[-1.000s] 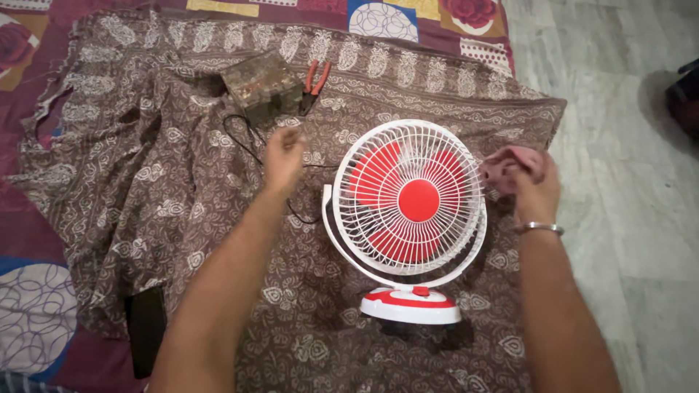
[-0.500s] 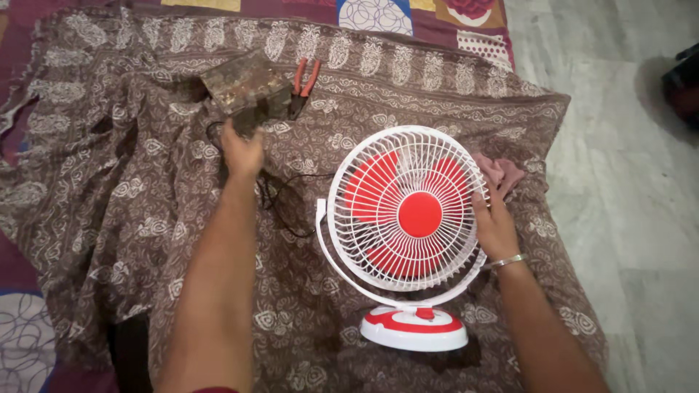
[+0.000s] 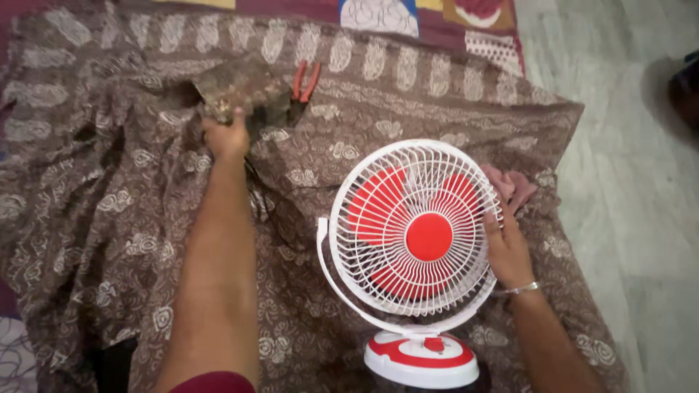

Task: The person opens a metal toolbox and selects a screwdriver. They then use the screwdriver to remove screws from the front grille of a small red and white table fan. After removing the screws, the person detaches the front grille, exposing the fan blades.

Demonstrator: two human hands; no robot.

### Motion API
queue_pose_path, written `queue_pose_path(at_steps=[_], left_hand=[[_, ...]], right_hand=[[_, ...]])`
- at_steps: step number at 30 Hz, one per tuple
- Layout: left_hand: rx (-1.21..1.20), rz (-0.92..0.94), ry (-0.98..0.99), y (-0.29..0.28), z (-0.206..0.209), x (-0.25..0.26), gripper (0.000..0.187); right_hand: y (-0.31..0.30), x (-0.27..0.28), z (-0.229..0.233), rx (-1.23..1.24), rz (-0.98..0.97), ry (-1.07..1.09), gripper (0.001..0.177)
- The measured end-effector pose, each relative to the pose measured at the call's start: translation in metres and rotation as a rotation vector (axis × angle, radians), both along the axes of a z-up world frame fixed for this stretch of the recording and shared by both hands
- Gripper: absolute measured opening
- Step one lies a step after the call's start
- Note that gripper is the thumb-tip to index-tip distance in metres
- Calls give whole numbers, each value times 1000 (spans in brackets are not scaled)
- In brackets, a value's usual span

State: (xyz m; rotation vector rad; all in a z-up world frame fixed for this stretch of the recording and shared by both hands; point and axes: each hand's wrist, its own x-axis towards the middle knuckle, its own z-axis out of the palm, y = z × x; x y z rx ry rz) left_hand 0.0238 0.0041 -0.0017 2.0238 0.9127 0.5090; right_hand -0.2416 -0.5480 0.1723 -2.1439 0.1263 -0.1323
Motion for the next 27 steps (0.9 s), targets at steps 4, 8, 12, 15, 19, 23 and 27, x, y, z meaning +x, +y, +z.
queue_pose_path(at_steps=[4,8,12,15,19,23,27], left_hand=[[504,-6,-263,-14,-28,6,121],[-193,-44,-228,-14,-32,3,87],[-485,9,-71,-8,-6,-2,86],[-764,129,-7,-16,21,-5,88],[-956,3,-31,-27,30,-13,82],[-1060,1,-186,-28,32,-19,77],[-1202,31,-294,-38,50,-50,72]], right_hand=[[2,0,3,-26,-29,30,59],[3,0,2,-34,-17,6,57],[2,-3,0,17,24,-26,56],[3,-1,1,16,15,-29,56],[3,0,0,63,44,-63,55],[3,-1,1,49,64,-67,56],[3,-1,3,-7,-11,4,57]])
